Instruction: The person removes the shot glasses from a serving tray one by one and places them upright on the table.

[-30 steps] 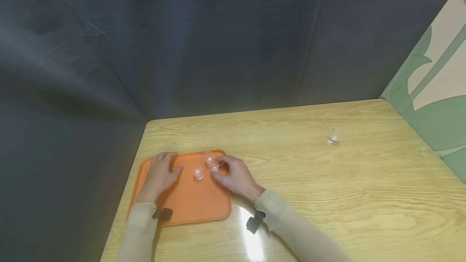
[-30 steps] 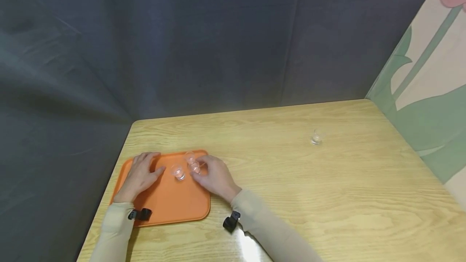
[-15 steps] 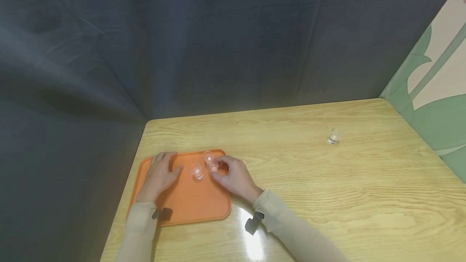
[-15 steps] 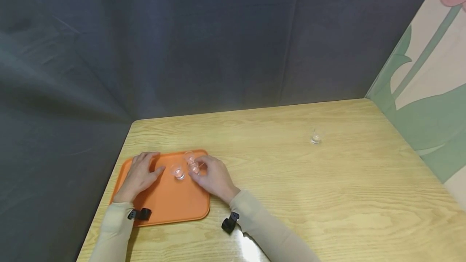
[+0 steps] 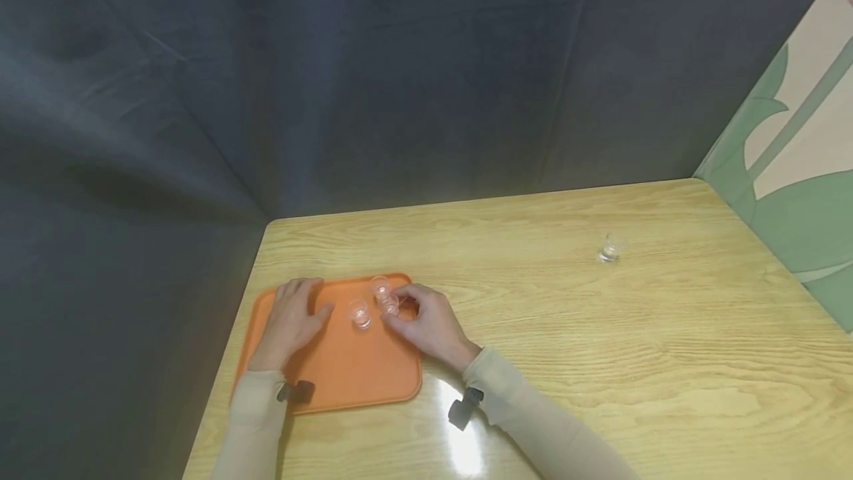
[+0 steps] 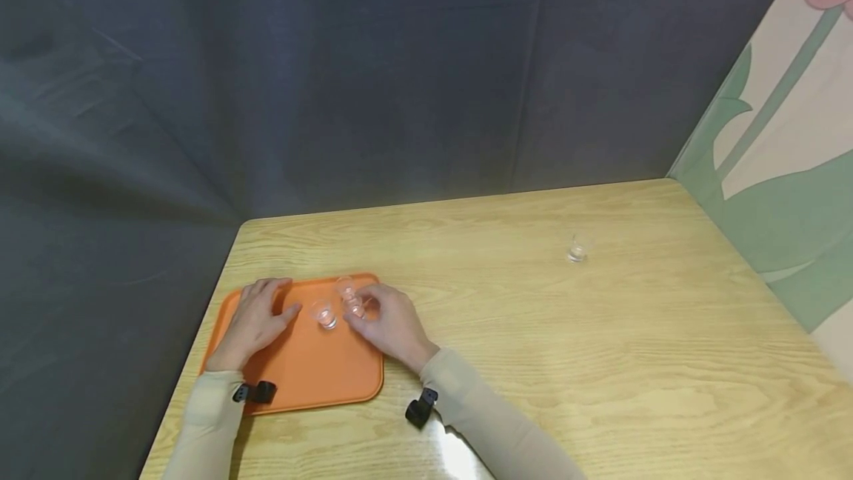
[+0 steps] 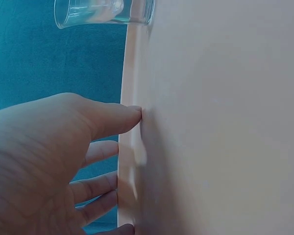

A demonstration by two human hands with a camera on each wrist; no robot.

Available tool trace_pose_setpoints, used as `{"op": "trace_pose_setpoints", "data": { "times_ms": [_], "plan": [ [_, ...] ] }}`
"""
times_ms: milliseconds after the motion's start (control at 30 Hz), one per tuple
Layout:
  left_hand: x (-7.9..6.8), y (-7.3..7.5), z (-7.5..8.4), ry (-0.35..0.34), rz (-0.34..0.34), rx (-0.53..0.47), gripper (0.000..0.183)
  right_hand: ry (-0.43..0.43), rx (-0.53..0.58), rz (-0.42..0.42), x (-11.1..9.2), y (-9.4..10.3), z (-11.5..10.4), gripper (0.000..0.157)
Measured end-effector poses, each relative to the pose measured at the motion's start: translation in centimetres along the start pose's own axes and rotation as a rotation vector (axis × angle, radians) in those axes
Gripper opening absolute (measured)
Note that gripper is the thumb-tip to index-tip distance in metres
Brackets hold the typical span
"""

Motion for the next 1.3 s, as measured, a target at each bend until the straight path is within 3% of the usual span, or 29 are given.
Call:
{"op": "trace_pose_setpoints", "data": {
  "times_ms": [467,1300],
  "plan": [
    [0.0,0.0,0.0,0.001,0.010,0.001,0.058,-0.041,0.125,0.018,-0.4,0.7,0.9,0.031],
    [0.0,-0.1,0.0,-0.006,0.018,0.003,0.058,-0.071,0.156,0.074,-0.9,2.9,2.0,0.040]
  ]
}}
Point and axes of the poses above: each hand's wrist, its own x-axis towards the middle knuckle, its own y-axis out of the back of the hand, z = x × y, the point moved 6 cm from there along x, towards the middle knuckle, and after that the axes turned 11 degrees about y, right-handed, at the moved point
